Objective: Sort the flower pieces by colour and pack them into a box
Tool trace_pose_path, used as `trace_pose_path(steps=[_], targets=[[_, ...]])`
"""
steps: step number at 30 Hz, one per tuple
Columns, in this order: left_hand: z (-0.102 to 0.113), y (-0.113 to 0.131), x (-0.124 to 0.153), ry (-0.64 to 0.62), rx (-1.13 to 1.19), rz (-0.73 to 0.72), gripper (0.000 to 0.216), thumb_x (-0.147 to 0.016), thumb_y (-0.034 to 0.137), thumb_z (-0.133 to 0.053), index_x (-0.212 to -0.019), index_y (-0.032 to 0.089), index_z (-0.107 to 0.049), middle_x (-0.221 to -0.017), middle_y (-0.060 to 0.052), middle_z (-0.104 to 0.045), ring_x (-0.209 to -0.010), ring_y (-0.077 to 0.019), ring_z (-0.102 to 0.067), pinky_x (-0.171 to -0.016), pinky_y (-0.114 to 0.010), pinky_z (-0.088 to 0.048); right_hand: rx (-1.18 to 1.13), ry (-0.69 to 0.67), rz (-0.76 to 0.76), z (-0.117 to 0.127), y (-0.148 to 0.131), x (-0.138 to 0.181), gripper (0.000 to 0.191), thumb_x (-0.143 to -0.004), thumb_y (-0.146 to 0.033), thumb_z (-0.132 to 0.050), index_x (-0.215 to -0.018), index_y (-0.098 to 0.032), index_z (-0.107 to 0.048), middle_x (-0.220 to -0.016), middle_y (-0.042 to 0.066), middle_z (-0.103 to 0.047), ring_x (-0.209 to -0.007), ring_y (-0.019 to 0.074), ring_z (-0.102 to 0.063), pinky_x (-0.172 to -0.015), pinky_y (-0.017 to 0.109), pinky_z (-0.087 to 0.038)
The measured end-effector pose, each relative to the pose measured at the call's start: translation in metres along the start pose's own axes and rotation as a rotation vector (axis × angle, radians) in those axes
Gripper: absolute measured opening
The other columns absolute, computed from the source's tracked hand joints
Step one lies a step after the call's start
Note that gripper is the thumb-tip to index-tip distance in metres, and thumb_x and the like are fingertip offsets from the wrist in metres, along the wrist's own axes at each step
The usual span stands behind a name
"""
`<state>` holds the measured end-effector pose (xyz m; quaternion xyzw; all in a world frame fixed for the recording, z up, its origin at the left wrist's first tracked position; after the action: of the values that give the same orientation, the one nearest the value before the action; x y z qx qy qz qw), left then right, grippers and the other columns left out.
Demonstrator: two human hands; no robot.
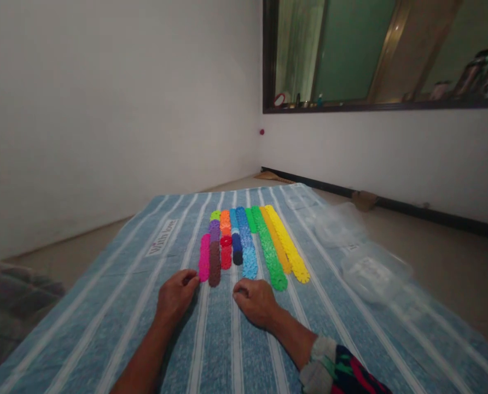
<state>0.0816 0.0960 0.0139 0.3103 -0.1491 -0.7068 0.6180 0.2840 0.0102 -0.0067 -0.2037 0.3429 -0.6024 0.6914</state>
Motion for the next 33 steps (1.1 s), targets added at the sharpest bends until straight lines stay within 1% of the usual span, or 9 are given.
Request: trace_pose_path(steps=[6, 15, 20, 24, 27, 33], targets=[[0.0015, -0.0045, -0.0039, 0.0, 0.012, 0.016, 0.032, -0.064, 0.046, -0.053, -0.077, 0.022, -0.07, -0.09, -0.006, -0.075, -0.086, -0.0267, -0.067, -0.083, -0.033, -0.049, -0.003, -0.004, -0.016, 0.0007, 0.0, -0.0019, 0.02, -0.081, -0.023, -0.055, -0.092, -0.022, -0.073, -0.077, 0.0, -0.073, -0.071, 0.0142, -0.065, -0.066, 0.023, -0.041], [0.0026, -0.0051, -0.0059, 0.008, 0.028, 0.024, 0.032, -0.063, 0.046, -0.052, -0.074, 0.023, -0.071, -0.084, -0.004, -0.075, -0.081, -0.0266, -0.068, -0.078, -0.033, -0.051, 0.003, -0.001, -0.015, 0.0006, 0.0008, -0.0036, 0.021, -0.082, -0.023, -0.054, -0.091, -0.024, -0.073, -0.078, -0.002, -0.073, -0.072, 0.0139, -0.066, -0.067, 0.022, -0.042], [0.0031, -0.0032, -0.0024, 0.002, 0.038, 0.008, 0.032, -0.064, 0.046, -0.052, -0.076, 0.023, -0.071, -0.086, -0.005, -0.076, -0.082, -0.0257, -0.068, -0.078, -0.032, -0.05, 0.0, 0.006, -0.02, 0.0008, -0.0002, -0.0004, 0.021, -0.082, -0.02, -0.054, -0.091, -0.023, -0.072, -0.077, -0.001, -0.073, -0.071, 0.0138, -0.065, -0.066, 0.022, -0.041], [0.0021, -0.0021, 0.0007, -0.004, 0.042, -0.003, 0.034, -0.067, 0.045, -0.05, -0.08, 0.02, -0.071, -0.088, -0.007, -0.075, -0.084, -0.0252, -0.068, -0.079, -0.032, -0.05, 0.025, 0.026, -0.017, 0.0017, -0.0011, 0.0014, 0.021, -0.082, -0.02, -0.054, -0.091, -0.022, -0.073, -0.075, -0.001, -0.072, -0.07, 0.014, -0.064, -0.066, 0.022, -0.04], [0.0007, -0.0031, 0.0014, -0.013, 0.063, -0.002, 0.035, -0.068, 0.044, -0.05, -0.081, 0.02, -0.071, -0.087, -0.006, -0.075, -0.083, -0.0245, -0.068, -0.078, -0.031, -0.05, 0.033, 0.035, -0.018, 0.0026, -0.0013, 0.0016, 0.02, -0.083, -0.02, -0.055, -0.09, -0.023, -0.073, -0.074, -0.001, -0.072, -0.069, 0.0137, -0.063, -0.065, 0.021, -0.04], [0.0012, -0.0038, 0.0003, -0.018, 0.071, -0.002, 0.034, -0.068, 0.046, -0.051, -0.08, 0.021, -0.071, -0.086, -0.006, -0.075, -0.083, -0.0247, -0.068, -0.077, -0.031, -0.05, -0.066, 0.066, -0.025, 0.0049, 0.0023, 0.0041, 0.018, -0.081, -0.018, -0.056, -0.088, -0.022, -0.072, -0.07, -0.002, -0.07, -0.065, 0.0122, -0.061, -0.063, 0.02, -0.041]])
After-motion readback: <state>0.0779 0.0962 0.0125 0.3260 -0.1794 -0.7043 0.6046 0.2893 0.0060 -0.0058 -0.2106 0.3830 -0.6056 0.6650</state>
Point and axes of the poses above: each hand's wrist, its own x-axis away from the middle knuckle, its own z-axis out of the back of the hand, y = z × x, the point moved 7 cm from there along -x, towards the middle knuckle
